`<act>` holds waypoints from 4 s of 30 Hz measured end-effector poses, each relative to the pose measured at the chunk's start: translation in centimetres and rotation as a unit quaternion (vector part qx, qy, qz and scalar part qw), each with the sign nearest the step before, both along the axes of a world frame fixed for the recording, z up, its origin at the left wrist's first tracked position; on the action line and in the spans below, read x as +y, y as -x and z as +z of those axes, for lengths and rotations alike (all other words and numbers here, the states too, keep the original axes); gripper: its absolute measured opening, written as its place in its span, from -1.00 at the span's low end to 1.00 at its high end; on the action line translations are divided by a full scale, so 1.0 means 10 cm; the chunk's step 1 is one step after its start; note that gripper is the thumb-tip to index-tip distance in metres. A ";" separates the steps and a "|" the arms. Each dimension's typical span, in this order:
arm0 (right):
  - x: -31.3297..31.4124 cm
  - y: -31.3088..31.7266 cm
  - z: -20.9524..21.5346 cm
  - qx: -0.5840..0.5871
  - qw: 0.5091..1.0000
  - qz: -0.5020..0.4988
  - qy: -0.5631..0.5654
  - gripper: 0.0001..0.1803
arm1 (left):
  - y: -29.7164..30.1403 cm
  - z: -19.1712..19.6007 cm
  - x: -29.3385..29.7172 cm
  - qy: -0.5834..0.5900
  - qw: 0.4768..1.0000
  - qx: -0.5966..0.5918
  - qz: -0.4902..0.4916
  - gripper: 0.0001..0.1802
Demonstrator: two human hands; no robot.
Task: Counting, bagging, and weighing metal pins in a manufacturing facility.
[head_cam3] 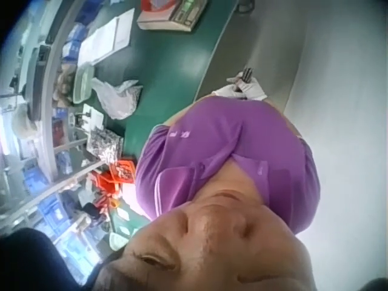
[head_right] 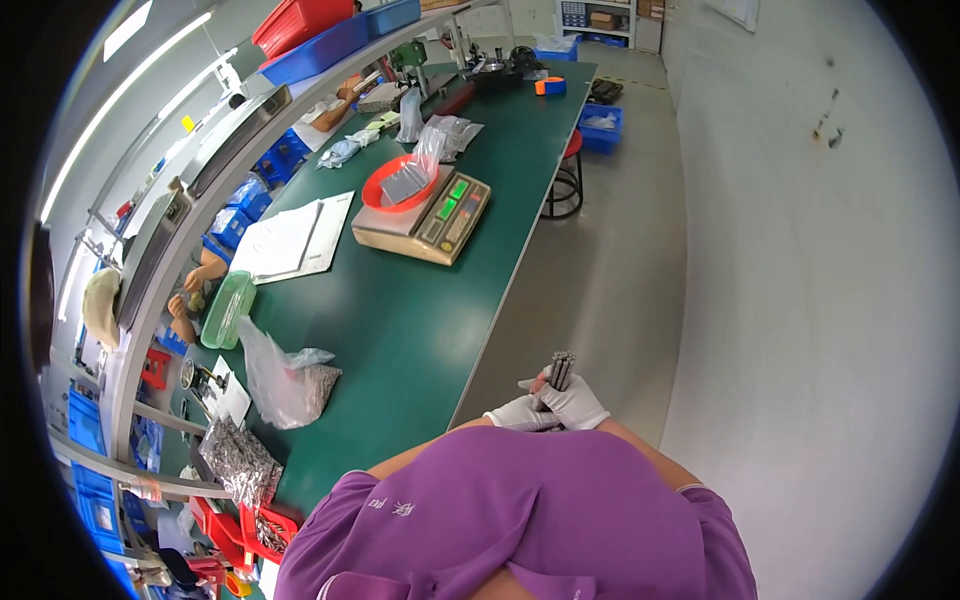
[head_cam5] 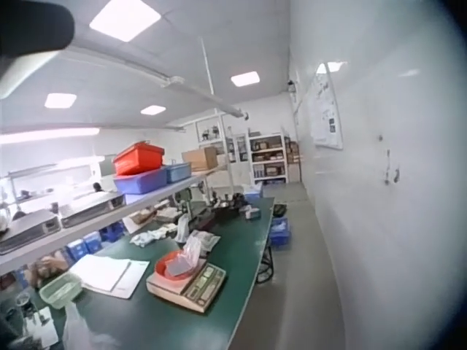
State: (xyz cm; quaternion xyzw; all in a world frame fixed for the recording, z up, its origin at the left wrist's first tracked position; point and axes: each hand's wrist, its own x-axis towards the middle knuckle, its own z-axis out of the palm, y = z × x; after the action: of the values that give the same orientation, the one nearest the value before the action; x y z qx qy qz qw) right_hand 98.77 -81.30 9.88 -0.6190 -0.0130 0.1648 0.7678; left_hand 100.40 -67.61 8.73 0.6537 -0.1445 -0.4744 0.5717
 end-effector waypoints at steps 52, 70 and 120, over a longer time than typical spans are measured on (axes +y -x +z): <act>0.48 -5.82 0.24 0.040 0.858 0.512 0.023 -0.70 | -4.26 0.32 -0.38 0.211 0.719 0.054 0.660 -0.75; 0.55 -6.06 0.18 -0.016 0.859 0.505 0.085 -0.88 | -4.26 0.44 -0.59 0.165 0.603 0.041 0.779 -0.70; 0.58 -5.86 0.17 0.101 0.860 0.498 0.050 -0.79 | -4.19 0.38 -0.57 0.212 0.623 0.036 0.752 -0.71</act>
State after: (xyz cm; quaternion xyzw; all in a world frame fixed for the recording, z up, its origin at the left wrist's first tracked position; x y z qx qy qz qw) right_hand 157.37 -75.46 11.58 -0.5476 -0.2338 0.5869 0.5487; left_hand 142.29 -73.33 12.50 0.3776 0.3213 0.1409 0.8569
